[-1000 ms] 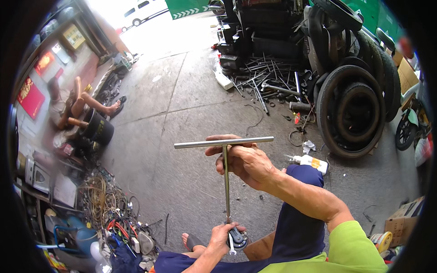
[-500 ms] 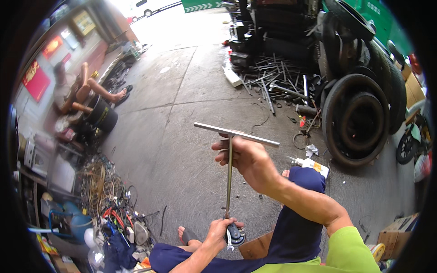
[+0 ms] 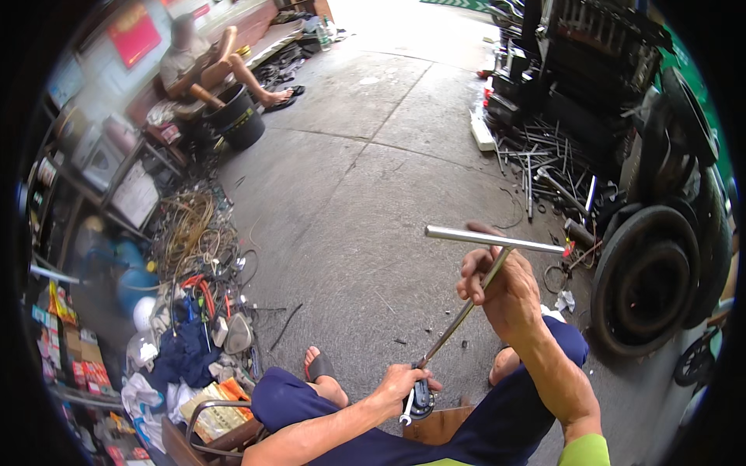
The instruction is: The person sits on the floor and repeatedly assembles and disassembles a metal rod and a circular metal component. They connect the two parts, inspect the assembly, and then separate them again in a continuous loop.
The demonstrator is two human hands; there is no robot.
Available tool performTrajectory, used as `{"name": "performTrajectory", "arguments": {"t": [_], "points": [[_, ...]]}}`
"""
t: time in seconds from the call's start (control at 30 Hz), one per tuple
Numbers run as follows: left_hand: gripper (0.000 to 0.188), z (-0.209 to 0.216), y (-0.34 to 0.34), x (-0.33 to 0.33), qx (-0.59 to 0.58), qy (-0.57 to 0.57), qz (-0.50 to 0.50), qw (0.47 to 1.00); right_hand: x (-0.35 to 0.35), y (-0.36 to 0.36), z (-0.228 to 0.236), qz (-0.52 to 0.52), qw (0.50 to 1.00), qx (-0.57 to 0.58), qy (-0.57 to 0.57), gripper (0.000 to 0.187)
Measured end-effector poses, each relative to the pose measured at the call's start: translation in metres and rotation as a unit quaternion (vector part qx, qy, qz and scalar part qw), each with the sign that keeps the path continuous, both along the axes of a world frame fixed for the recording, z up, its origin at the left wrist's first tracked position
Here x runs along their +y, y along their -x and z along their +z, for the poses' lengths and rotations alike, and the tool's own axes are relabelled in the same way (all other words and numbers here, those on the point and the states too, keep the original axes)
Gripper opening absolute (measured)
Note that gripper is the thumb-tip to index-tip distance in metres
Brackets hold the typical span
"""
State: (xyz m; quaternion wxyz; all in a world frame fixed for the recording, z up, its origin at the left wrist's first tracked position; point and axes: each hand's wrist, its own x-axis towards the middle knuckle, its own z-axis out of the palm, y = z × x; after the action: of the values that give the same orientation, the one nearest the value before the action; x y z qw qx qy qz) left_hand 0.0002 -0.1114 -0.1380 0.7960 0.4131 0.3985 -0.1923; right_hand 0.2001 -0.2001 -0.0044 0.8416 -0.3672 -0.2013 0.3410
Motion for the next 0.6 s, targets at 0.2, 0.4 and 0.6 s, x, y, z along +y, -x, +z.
{"name": "performTrajectory", "arguments": {"t": [0.2, 0.4, 0.6], "points": [[0.023, 0.013, -0.001, -0.002, -0.02, 0.0, 0.004, 1.0, 0.005, 0.006, 0.015, -0.084, 0.993, -0.081, 0.031, 0.05], [0.024, 0.024, 0.0, -0.003, -0.011, 0.002, -0.003, 1.0, 0.002, 0.004, 0.012, -0.023, 0.999, 0.01, 0.023, 0.041], [0.024, 0.014, 0.002, -0.005, -0.011, -0.017, 0.008, 1.0, 0.006, -0.001, 0.013, 0.007, 0.995, 0.1, -0.025, 0.034]]}}
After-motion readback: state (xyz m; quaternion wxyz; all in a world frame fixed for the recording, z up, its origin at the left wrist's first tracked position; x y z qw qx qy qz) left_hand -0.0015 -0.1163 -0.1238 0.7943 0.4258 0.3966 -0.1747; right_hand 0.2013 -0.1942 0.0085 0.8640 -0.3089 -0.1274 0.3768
